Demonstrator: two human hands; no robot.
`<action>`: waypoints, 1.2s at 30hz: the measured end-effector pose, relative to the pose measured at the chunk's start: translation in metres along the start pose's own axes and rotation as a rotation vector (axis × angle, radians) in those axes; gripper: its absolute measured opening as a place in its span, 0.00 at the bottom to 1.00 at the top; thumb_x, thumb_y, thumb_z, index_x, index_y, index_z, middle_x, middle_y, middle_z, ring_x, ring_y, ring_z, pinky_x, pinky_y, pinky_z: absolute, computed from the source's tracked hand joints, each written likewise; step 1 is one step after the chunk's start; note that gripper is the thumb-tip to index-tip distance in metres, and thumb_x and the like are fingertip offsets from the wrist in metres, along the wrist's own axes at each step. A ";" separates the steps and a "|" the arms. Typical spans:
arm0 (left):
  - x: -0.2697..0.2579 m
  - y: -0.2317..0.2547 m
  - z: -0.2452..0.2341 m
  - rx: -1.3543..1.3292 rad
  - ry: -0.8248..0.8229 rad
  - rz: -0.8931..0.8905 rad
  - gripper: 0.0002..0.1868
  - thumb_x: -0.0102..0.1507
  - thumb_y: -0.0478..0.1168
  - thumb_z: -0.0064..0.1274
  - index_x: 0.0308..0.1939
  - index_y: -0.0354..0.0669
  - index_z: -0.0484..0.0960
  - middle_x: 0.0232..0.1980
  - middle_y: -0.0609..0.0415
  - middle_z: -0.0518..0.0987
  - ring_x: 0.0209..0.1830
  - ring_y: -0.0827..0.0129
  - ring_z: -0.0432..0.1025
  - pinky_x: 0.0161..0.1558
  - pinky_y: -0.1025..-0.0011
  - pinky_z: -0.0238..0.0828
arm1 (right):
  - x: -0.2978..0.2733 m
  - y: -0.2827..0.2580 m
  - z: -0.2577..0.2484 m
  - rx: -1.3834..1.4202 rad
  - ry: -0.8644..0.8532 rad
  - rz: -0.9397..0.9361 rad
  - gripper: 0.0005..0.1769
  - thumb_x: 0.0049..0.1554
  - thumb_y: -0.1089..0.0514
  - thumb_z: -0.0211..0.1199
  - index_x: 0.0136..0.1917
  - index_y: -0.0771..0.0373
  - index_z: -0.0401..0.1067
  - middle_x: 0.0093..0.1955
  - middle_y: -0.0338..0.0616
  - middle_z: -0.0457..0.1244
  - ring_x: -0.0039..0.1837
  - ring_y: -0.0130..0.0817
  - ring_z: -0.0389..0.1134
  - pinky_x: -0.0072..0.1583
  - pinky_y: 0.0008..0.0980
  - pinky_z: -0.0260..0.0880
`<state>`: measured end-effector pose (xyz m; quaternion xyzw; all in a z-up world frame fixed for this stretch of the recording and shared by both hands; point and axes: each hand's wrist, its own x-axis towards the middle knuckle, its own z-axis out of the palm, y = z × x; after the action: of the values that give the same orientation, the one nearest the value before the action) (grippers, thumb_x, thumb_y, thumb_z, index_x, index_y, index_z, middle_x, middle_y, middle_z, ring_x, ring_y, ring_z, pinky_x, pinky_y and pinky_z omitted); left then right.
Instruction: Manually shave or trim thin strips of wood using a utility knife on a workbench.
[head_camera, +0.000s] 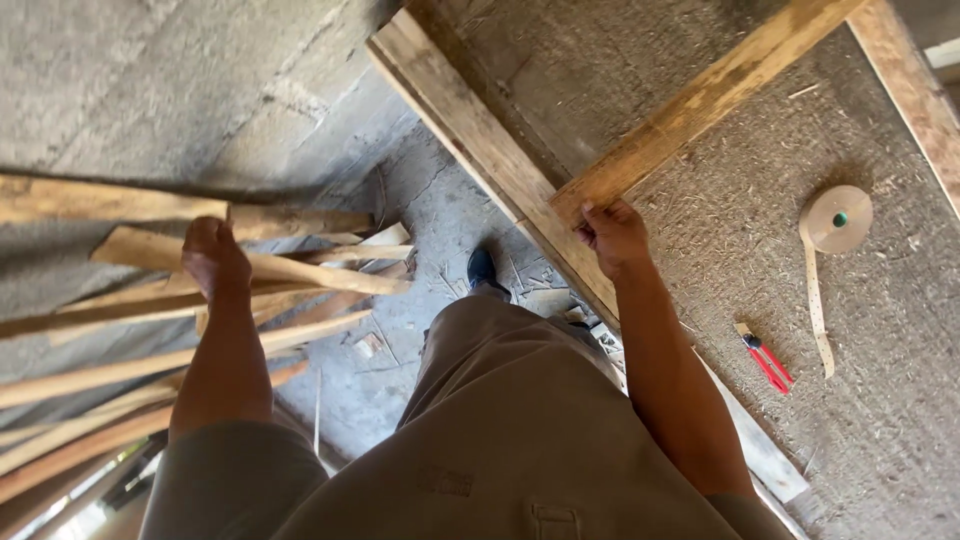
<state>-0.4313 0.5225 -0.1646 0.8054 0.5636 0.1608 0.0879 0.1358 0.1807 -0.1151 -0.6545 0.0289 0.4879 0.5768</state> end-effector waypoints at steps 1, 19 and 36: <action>-0.002 -0.007 0.003 0.004 -0.010 -0.033 0.07 0.72 0.36 0.57 0.40 0.41 0.79 0.45 0.45 0.79 0.43 0.49 0.75 0.45 0.53 0.72 | 0.003 0.002 0.001 0.005 -0.014 0.010 0.07 0.61 0.52 0.68 0.49 0.53 0.72 0.42 0.32 0.69 0.42 0.25 0.68 0.45 0.27 0.72; 0.012 0.148 0.005 -0.317 -0.092 -0.299 0.05 0.67 0.39 0.64 0.42 0.45 0.83 0.39 0.52 0.83 0.37 0.67 0.78 0.40 0.66 0.77 | 0.051 0.006 0.043 0.053 -0.147 0.137 0.11 0.61 0.50 0.67 0.49 0.59 0.73 0.41 0.36 0.68 0.42 0.27 0.67 0.44 0.29 0.73; -0.019 0.441 0.119 -1.588 -0.351 -0.747 0.11 0.65 0.34 0.62 0.49 0.33 0.81 0.42 0.52 0.82 0.36 0.69 0.77 0.39 0.71 0.76 | 0.066 -0.025 0.081 0.076 -0.351 0.096 0.15 0.61 0.51 0.68 0.56 0.62 0.72 0.53 0.40 0.70 0.53 0.30 0.70 0.55 0.32 0.71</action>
<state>-0.0065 0.3550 -0.1367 0.2840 0.4900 0.3391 0.7511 0.1365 0.2874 -0.1299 -0.5351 -0.0227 0.6201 0.5733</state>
